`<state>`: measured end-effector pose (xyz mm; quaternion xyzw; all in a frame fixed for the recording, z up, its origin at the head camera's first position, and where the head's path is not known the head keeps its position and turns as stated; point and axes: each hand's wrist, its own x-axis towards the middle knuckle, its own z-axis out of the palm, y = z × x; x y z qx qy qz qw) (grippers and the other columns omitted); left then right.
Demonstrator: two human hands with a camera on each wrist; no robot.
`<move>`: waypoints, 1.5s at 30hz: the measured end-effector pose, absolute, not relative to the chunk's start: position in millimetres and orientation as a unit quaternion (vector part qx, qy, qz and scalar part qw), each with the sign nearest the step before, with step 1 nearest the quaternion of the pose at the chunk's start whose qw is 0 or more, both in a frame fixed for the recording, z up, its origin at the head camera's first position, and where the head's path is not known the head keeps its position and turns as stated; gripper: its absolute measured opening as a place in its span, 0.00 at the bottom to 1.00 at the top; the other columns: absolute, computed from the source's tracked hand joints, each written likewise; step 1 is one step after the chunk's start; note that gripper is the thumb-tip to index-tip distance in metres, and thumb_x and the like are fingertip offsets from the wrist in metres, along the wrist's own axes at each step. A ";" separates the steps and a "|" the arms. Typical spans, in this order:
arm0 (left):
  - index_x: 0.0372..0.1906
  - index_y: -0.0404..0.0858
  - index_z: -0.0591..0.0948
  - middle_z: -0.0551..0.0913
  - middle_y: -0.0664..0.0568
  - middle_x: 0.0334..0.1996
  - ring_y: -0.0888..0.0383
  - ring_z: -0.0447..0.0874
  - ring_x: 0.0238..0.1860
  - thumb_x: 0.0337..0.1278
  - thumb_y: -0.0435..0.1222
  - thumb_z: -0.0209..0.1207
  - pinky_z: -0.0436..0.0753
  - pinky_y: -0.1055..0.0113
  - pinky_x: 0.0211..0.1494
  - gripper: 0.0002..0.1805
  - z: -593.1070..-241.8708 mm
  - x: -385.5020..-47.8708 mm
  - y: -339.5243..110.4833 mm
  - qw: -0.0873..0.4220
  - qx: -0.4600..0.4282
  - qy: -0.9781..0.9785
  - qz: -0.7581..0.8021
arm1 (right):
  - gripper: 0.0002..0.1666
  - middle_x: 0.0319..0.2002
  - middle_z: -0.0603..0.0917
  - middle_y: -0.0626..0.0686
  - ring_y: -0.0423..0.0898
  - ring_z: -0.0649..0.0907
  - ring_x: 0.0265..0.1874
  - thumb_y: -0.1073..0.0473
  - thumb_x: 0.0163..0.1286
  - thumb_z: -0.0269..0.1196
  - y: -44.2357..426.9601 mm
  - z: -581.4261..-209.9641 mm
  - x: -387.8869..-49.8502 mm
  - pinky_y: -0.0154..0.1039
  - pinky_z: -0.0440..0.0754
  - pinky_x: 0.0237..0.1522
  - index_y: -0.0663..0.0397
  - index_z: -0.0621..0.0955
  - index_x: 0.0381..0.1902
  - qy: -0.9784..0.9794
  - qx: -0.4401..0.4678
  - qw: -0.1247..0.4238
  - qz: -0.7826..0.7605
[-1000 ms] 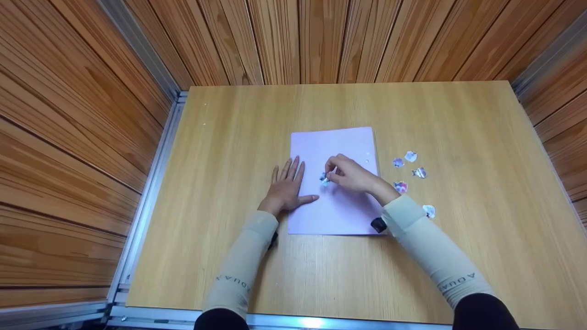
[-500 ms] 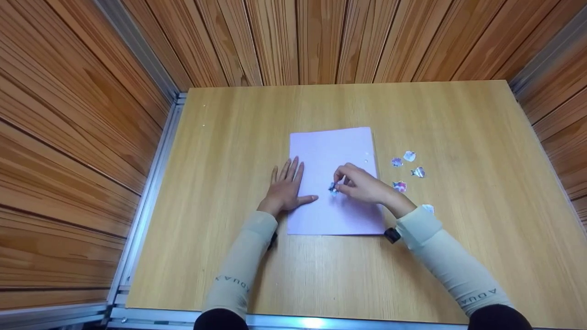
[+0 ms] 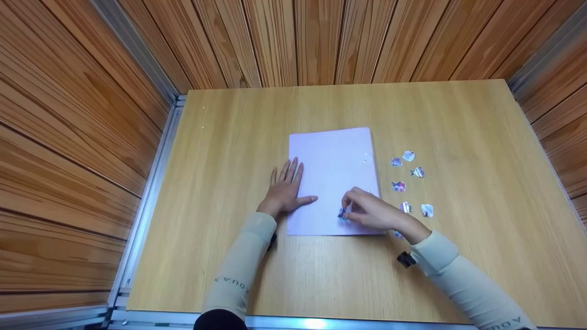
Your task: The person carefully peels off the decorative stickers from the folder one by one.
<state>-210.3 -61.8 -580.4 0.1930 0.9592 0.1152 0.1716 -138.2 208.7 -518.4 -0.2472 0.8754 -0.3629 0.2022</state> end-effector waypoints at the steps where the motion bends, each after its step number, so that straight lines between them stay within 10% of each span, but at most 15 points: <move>1: 0.84 0.43 0.37 0.30 0.48 0.84 0.47 0.24 0.83 0.61 0.74 0.48 0.32 0.42 0.81 0.61 -580.4 -210.2 -61.9 0.171 0.194 0.959 0.116 | 0.08 0.45 0.78 0.51 0.46 0.79 0.44 0.59 0.72 0.66 209.3 -519.6 -134.8 0.43 0.79 0.46 0.50 0.79 0.46 0.876 -0.248 0.204 -0.361; 20: 0.84 0.44 0.37 0.30 0.50 0.84 0.48 0.24 0.83 0.61 0.74 0.48 0.30 0.43 0.81 0.61 -583.0 -209.5 -61.0 0.169 0.195 0.958 0.128 | 0.02 0.40 0.77 0.41 0.39 0.78 0.41 0.57 0.71 0.68 208.4 -530.4 -85.6 0.40 0.79 0.47 0.44 0.84 0.38 0.874 -0.276 0.244 -0.318; 45: 0.84 0.44 0.36 0.29 0.49 0.83 0.48 0.23 0.82 0.61 0.73 0.49 0.30 0.42 0.80 0.61 -582.6 -210.9 -60.6 0.171 0.192 0.958 0.126 | 0.11 0.40 0.75 0.42 0.39 0.72 0.38 0.59 0.62 0.75 204.2 -548.8 -77.3 0.38 0.75 0.40 0.46 0.85 0.41 0.913 -0.296 0.150 -0.237</move>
